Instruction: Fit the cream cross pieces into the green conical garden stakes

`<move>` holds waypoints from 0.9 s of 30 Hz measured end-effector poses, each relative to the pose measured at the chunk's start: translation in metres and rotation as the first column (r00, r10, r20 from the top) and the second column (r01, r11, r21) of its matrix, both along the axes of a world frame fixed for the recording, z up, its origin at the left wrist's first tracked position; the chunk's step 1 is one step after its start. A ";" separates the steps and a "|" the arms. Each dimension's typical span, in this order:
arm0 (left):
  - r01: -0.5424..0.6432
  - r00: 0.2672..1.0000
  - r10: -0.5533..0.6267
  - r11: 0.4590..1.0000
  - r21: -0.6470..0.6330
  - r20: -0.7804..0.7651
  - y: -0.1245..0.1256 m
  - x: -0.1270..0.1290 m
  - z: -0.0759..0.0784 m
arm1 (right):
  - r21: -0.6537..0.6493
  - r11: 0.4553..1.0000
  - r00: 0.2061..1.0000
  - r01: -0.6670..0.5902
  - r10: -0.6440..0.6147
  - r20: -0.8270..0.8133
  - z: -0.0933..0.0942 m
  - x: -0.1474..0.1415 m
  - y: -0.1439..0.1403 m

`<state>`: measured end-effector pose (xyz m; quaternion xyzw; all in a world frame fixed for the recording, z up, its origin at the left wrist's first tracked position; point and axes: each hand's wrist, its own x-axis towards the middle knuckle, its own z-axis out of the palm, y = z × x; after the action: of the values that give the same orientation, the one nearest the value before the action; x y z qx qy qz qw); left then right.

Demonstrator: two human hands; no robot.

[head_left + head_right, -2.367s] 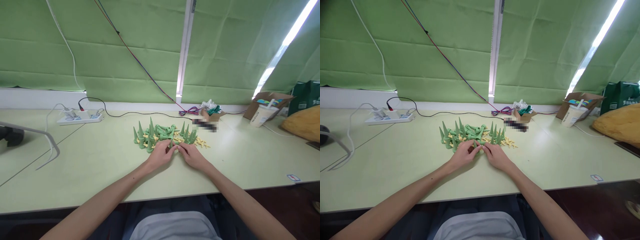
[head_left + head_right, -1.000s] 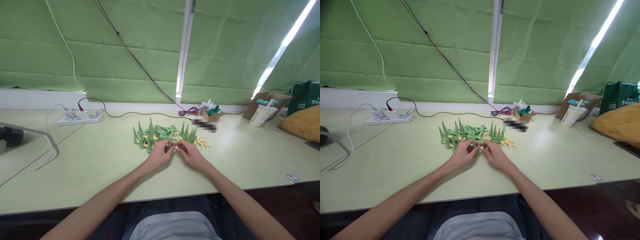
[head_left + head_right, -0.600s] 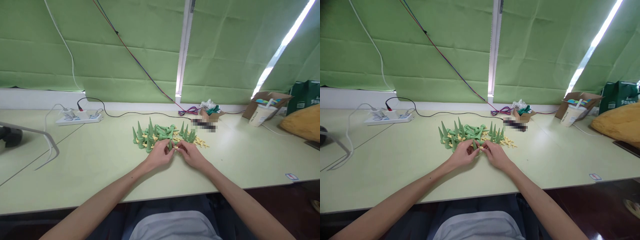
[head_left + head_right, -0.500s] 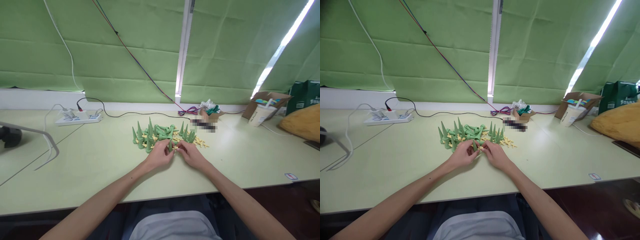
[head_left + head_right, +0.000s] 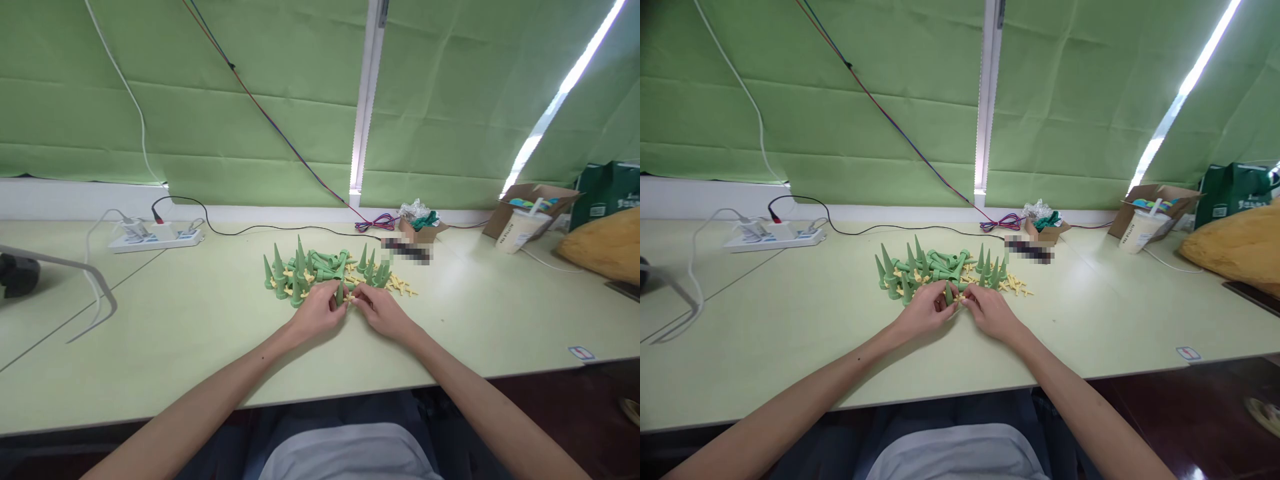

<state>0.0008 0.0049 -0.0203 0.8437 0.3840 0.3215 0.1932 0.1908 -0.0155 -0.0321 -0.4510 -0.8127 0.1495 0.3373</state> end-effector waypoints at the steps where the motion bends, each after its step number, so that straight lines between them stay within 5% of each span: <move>1: -0.001 1.000 0.001 1.000 0.001 0.000 0.000 0.000 0.000 | 0.001 1.000 1.000 -0.001 0.001 -0.001 0.000 0.000 0.000; 14: 0.019 1.000 -0.018 0.997 -0.075 0.024 -0.005 0.002 0.004 | 0.092 0.991 0.988 0.092 -0.080 -0.130 0.002 -0.004 0.000; 27: 0.112 0.994 -0.112 0.983 -0.144 0.014 -0.012 0.003 0.006 | 0.137 0.990 0.987 0.022 0.000 -0.163 -0.001 -0.013 -0.007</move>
<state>0.0043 -0.0069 -0.0148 0.8468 0.3577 0.2839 0.2726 0.1773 -0.0227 -0.0329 -0.4174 -0.7883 0.1273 0.4338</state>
